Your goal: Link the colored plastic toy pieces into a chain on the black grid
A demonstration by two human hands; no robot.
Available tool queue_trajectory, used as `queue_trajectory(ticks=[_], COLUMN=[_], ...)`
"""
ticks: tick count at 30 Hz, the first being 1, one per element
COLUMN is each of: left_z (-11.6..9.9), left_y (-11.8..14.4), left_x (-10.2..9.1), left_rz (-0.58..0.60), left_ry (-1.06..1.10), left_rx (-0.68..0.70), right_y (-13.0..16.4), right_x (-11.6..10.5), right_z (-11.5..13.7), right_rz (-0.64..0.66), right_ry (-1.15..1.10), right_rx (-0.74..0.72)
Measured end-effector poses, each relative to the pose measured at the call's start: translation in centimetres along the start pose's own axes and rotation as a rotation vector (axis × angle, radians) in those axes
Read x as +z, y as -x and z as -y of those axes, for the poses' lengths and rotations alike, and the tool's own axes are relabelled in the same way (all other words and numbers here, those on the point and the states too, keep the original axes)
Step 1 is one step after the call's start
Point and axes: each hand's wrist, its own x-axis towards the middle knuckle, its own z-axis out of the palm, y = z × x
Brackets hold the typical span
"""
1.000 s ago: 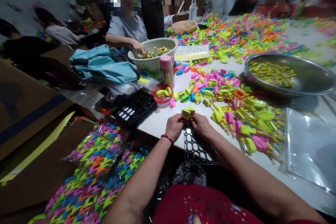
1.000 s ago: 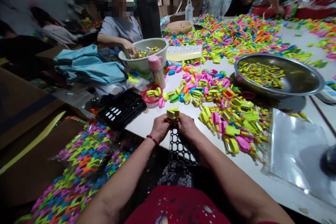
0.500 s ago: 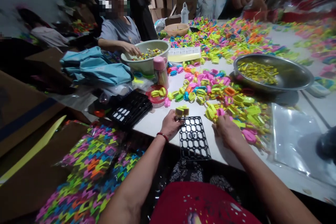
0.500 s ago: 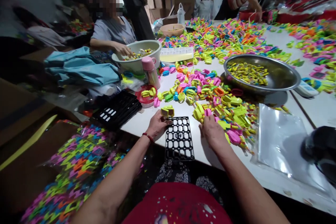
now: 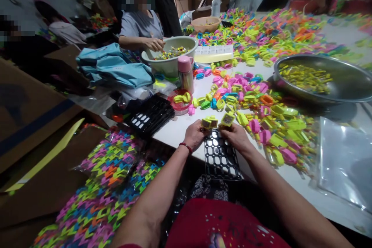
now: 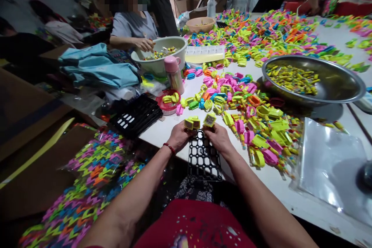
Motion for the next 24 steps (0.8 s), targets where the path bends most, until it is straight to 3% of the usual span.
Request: queue_trajectory(ticks=[3,9,13,19,22,24], left_z=[-0.1,-0.3,-0.4,-0.8,-0.7,-0.4], left_y=[-0.1,0.0,-0.1,-0.2,-0.5,-0.9], left_x=[-0.2,-0.4,-0.4,-0.1,-0.1,-0.2], left_rz=[0.001,0.032,0.033,0.011,0.010,0.028], left_ry=[-0.034,-0.052,-0.042,-0.007,0.001,0.004], left_rx=[0.052,0.071,0.056,0.037,0.014,0.012], right_y=[-0.5,-1.3,-1.6,-1.5,-0.3,1.8], right_x=[1.1,0.2,0.3,1.6,0.2,-2.4], right_z=[0.0,0.2,-0.2,0.0,0.8,0.9], right_rz=[-0.019,0.102,0.190,0.138,0.107,0.025], right_ry=[0.150,0.431,0.465,0.470,0.485,0.454], right_rx=[0.000,-0.183,-0.292,-0.354,-0.356,-0.384])
